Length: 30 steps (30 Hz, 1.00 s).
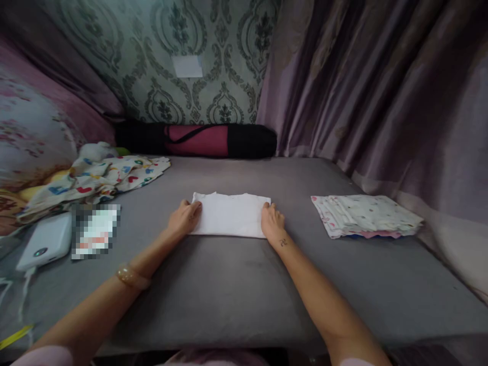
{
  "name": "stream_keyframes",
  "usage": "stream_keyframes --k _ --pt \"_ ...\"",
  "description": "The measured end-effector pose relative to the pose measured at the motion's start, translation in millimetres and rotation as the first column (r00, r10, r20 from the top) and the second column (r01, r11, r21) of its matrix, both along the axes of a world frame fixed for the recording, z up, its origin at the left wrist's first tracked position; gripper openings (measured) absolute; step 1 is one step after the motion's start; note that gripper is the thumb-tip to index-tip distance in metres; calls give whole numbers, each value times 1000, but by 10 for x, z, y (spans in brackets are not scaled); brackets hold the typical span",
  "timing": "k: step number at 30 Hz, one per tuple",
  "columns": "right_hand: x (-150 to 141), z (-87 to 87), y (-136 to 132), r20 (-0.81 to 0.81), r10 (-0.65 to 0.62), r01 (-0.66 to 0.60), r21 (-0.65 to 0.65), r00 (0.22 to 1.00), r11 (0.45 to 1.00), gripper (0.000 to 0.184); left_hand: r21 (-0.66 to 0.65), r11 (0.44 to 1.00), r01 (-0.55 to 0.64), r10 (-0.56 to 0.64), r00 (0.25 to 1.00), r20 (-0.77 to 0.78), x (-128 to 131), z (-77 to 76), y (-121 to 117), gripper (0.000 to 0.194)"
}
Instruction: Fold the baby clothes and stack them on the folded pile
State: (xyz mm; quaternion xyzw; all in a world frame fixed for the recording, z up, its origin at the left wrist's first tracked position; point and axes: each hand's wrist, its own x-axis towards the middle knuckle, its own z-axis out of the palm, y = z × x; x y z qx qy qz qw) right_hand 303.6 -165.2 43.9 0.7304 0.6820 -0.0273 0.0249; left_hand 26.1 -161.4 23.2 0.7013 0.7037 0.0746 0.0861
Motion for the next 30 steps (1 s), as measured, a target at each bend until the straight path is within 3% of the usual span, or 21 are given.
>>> stream_keyframes --k 3,6,10,13,17,19,25,30 --pt "-52 35 -5 45 -6 4 39 999 999 46 75 997 -9 20 989 -148 -9 86 -77 38" --pt "-165 45 4 43 35 -41 143 998 989 49 178 980 83 -42 974 -222 52 155 -73 40" --pt "-439 -2 50 -58 385 -362 235 921 902 49 219 916 336 -305 938 -163 328 124 36 42" --pt "-571 -106 103 -113 504 -464 261 856 846 52 226 879 421 -399 907 -135 528 -27 117 45" --pt "-568 -287 128 -155 454 -421 203 878 884 52 184 908 378 -358 924 -130 600 -265 148 51" --pt "-547 -345 125 -162 438 -406 196 884 892 53 158 915 371 -354 927 -127 591 -314 147 54" --pt "-472 -304 174 -211 462 -435 164 861 885 55 17 916 401 -397 911 -110 523 -152 164 61" --pt "-311 -352 214 -192 416 -356 281 889 891 58 110 955 277 -260 954 -150 397 -119 143 67"
